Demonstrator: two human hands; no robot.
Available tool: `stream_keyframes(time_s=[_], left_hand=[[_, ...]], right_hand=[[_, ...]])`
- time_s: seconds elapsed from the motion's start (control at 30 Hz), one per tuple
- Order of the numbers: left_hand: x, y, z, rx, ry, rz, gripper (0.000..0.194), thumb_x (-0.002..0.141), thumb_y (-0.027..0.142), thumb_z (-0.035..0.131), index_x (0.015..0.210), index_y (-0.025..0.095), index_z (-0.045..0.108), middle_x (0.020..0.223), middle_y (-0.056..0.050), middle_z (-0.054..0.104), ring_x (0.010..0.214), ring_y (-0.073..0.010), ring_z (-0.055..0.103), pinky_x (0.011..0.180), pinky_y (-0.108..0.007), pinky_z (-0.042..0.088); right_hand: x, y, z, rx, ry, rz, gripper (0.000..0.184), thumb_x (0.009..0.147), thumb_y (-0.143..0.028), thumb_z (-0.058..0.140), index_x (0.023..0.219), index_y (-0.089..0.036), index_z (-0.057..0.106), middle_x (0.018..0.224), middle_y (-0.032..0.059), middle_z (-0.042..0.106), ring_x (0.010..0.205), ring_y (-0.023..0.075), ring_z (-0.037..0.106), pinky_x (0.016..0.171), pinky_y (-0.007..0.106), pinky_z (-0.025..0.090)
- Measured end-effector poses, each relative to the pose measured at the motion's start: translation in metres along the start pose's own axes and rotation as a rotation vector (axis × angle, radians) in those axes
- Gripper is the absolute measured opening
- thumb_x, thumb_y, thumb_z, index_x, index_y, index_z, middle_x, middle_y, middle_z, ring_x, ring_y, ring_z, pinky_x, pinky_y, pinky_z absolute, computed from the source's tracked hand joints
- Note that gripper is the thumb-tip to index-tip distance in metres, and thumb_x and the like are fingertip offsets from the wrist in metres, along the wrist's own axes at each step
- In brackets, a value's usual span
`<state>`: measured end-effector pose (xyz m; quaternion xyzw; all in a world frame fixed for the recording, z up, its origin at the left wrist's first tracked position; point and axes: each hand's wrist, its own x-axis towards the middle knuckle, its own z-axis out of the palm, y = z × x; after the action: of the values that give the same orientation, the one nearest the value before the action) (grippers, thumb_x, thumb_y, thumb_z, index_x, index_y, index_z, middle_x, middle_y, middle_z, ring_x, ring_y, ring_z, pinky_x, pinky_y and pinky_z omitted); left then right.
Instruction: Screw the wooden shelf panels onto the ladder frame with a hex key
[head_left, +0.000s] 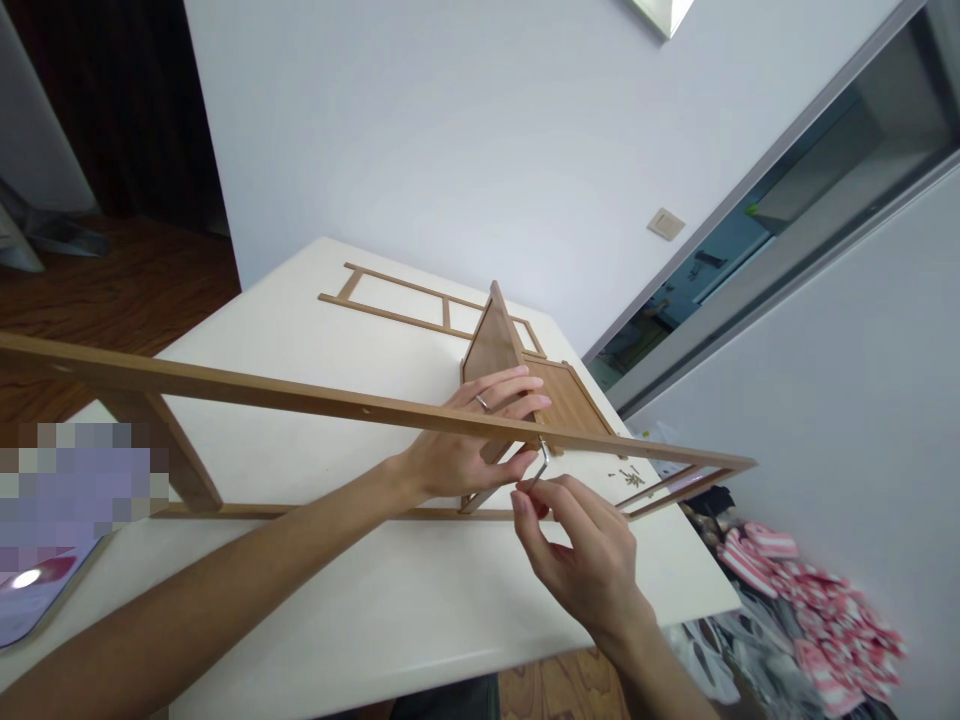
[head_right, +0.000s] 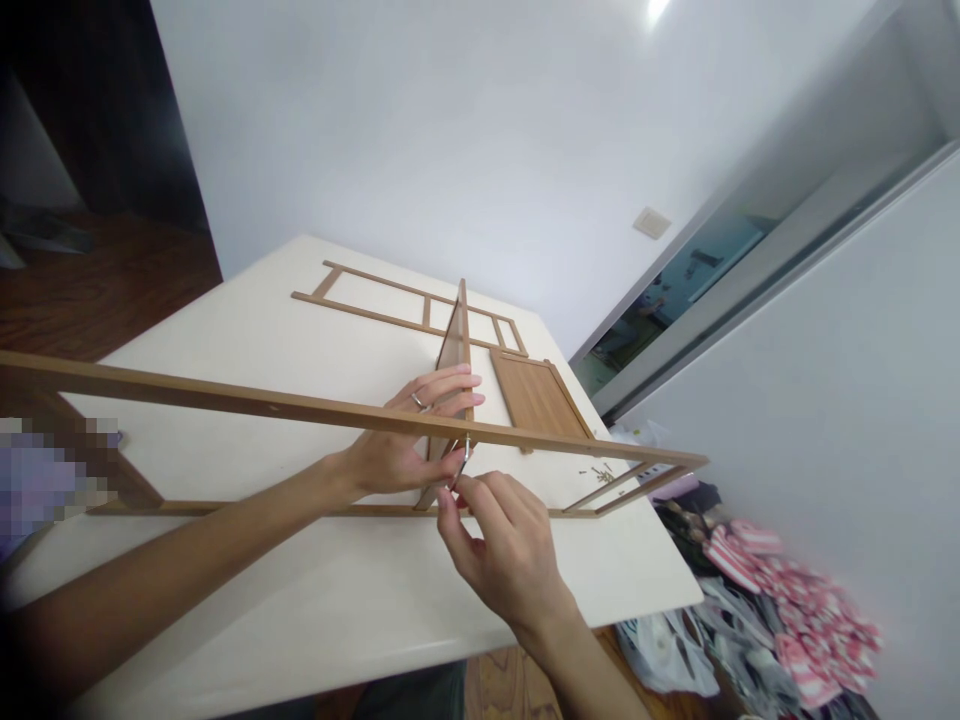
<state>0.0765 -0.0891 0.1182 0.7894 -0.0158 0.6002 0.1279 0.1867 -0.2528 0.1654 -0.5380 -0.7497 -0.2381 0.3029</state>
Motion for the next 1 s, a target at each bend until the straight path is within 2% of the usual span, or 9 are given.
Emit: stream_keyframes(time_s=[0.17, 0.37, 0.47, 0.57, 0.67, 0.8, 0.9, 1.0], left_hand=[[0.0, 0.0, 0.0, 0.012, 0.013, 0.008, 0.052, 0.096, 0.025, 0.067, 0.145, 0.02, 0.052, 0.142, -0.015, 0.065, 0.144, -0.0308, 0.057, 0.119, -0.049, 0.053], [0.001, 0.0, 0.0, 0.013, 0.008, 0.006, 0.051, 0.097, 0.027, 0.066, 0.145, 0.021, 0.051, 0.142, -0.014, 0.065, 0.143, -0.0308, 0.057, 0.119, -0.05, 0.054], [0.001, 0.0, 0.0, 0.01, 0.009, 0.011, 0.05, 0.098, 0.028, 0.066, 0.145, 0.021, 0.052, 0.141, -0.014, 0.065, 0.143, -0.0312, 0.057, 0.119, -0.05, 0.054], [0.0, -0.001, 0.001, 0.006, 0.027, 0.024, 0.049, 0.1, 0.031, 0.064, 0.146, 0.021, 0.051, 0.141, -0.015, 0.065, 0.143, -0.0312, 0.057, 0.119, -0.052, 0.054], [-0.001, -0.002, 0.002, 0.013, 0.027, 0.038, 0.048, 0.103, 0.032, 0.061, 0.148, 0.02, 0.049, 0.142, -0.017, 0.064, 0.144, -0.0316, 0.056, 0.119, -0.052, 0.053], [-0.001, -0.003, 0.0, 0.029, 0.007, 0.061, 0.05, 0.104, 0.036, 0.059, 0.149, 0.018, 0.048, 0.144, -0.019, 0.063, 0.145, -0.0334, 0.055, 0.119, -0.054, 0.053], [-0.001, -0.002, 0.0, 0.058, 0.006, 0.058, 0.048, 0.104, 0.03, 0.059, 0.149, 0.019, 0.047, 0.143, -0.017, 0.063, 0.145, -0.0323, 0.056, 0.118, -0.053, 0.054], [0.0, -0.001, 0.002, 0.085, 0.026, 0.053, 0.046, 0.104, 0.027, 0.059, 0.147, 0.021, 0.047, 0.141, -0.016, 0.064, 0.143, -0.0313, 0.058, 0.117, -0.052, 0.056]], right_hand=[[0.001, 0.002, -0.001, 0.031, -0.064, -0.023, 0.005, 0.099, -0.018, 0.067, 0.098, -0.02, 0.062, 0.074, -0.0019, 0.066, 0.063, 0.0116, 0.063, 0.062, 0.024, 0.051], [0.004, 0.012, -0.006, -0.039, -0.122, -0.128, 0.009, 0.102, -0.02, 0.067, 0.096, -0.02, 0.061, 0.071, -0.0027, 0.062, 0.061, 0.0114, 0.059, 0.06, 0.025, 0.047], [0.01, 0.014, -0.006, -0.076, -0.003, -0.18, 0.016, 0.097, -0.022, 0.076, 0.105, -0.02, 0.062, 0.076, -0.0014, 0.066, 0.064, 0.0124, 0.062, 0.061, 0.025, 0.051], [0.017, 0.012, -0.005, -0.15, 0.145, -0.227, 0.033, 0.089, -0.02, 0.085, 0.116, -0.023, 0.065, 0.094, 0.004, 0.073, 0.082, 0.0155, 0.071, 0.076, 0.028, 0.06], [0.025, 0.008, -0.004, -0.2, 0.162, -0.258, 0.032, 0.087, -0.025, 0.087, 0.113, -0.023, 0.068, 0.097, 0.0062, 0.074, 0.094, 0.0191, 0.073, 0.085, 0.032, 0.061], [0.034, 0.004, 0.001, -0.213, 0.227, -0.261, 0.032, 0.084, -0.03, 0.09, 0.106, -0.02, 0.07, 0.086, 0.0041, 0.072, 0.088, 0.0188, 0.072, 0.078, 0.03, 0.059], [0.041, 0.0, 0.005, -0.228, 0.326, -0.237, 0.033, 0.082, -0.031, 0.092, 0.104, -0.02, 0.07, 0.08, 0.0025, 0.071, 0.083, 0.0184, 0.07, 0.076, 0.03, 0.058], [0.049, -0.002, 0.007, -0.22, 0.335, -0.226, 0.031, 0.084, -0.031, 0.09, 0.102, -0.019, 0.068, 0.073, 0.0017, 0.07, 0.072, 0.0172, 0.064, 0.069, 0.03, 0.054]])
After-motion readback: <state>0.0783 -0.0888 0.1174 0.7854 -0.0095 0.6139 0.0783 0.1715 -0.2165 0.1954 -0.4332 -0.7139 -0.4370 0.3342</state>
